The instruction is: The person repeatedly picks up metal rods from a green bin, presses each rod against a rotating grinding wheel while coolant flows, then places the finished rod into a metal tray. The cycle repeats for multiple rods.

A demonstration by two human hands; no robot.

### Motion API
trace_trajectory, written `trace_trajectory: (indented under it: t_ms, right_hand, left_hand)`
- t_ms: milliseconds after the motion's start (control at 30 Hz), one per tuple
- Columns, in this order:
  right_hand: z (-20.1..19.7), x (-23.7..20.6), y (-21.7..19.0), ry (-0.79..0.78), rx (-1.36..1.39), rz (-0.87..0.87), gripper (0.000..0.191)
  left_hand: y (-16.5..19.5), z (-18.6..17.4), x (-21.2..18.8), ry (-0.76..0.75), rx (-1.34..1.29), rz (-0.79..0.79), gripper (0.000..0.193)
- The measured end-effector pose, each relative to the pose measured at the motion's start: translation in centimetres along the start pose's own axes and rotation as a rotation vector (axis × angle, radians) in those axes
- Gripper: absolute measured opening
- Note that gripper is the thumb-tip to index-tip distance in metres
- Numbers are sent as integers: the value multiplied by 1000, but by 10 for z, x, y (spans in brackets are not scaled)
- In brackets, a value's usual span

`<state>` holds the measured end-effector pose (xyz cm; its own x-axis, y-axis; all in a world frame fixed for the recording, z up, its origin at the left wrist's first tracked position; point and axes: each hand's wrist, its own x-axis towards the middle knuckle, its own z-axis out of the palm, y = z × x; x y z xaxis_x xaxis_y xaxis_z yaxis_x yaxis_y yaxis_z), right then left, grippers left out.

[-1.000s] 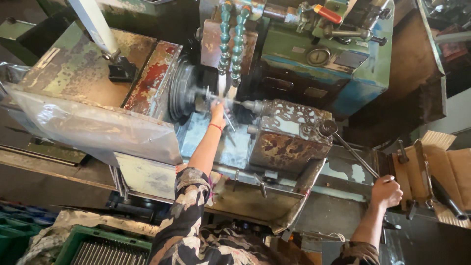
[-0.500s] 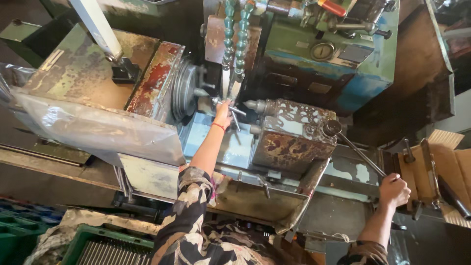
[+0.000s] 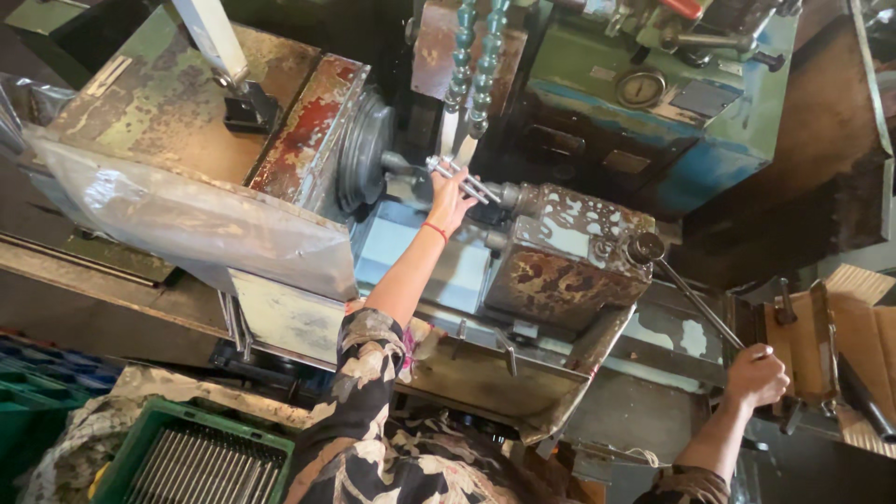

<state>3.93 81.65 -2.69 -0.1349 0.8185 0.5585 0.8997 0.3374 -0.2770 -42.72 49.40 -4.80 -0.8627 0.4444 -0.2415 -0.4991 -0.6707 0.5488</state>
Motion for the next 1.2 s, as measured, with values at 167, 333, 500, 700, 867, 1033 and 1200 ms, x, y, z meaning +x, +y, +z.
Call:
trace_trajectory:
  t_ms: [167, 333, 500, 700, 867, 1033, 1200]
  right_hand:
    - [1, -1, -2, 3, -10, 11, 49]
    - [1, -1, 0, 24, 8, -10, 50]
    - [2, 3, 2, -58, 54, 35, 54]
    - [-3, -2, -2, -8, -5, -8, 53]
    - [-12, -7, -4, -70, -19, -26, 57]
    - [-14, -9, -4, -100, -34, -50, 60]
    - [-15, -11, -2, -118, 98, -15, 58]
  left_hand:
    - [5, -11, 0, 121, 43, -20, 51]
    - [10, -15, -2, 186, 96, -23, 53]
    - [11, -15, 0, 219, -57, 67, 58]
    - [20, -26, -1, 245, -153, 183, 66]
    - [18, -27, -5, 264, -66, 163, 66]
    - [18, -20, -2, 299, -145, 175, 70]
    - [23, -20, -3, 240, -220, 169, 76]
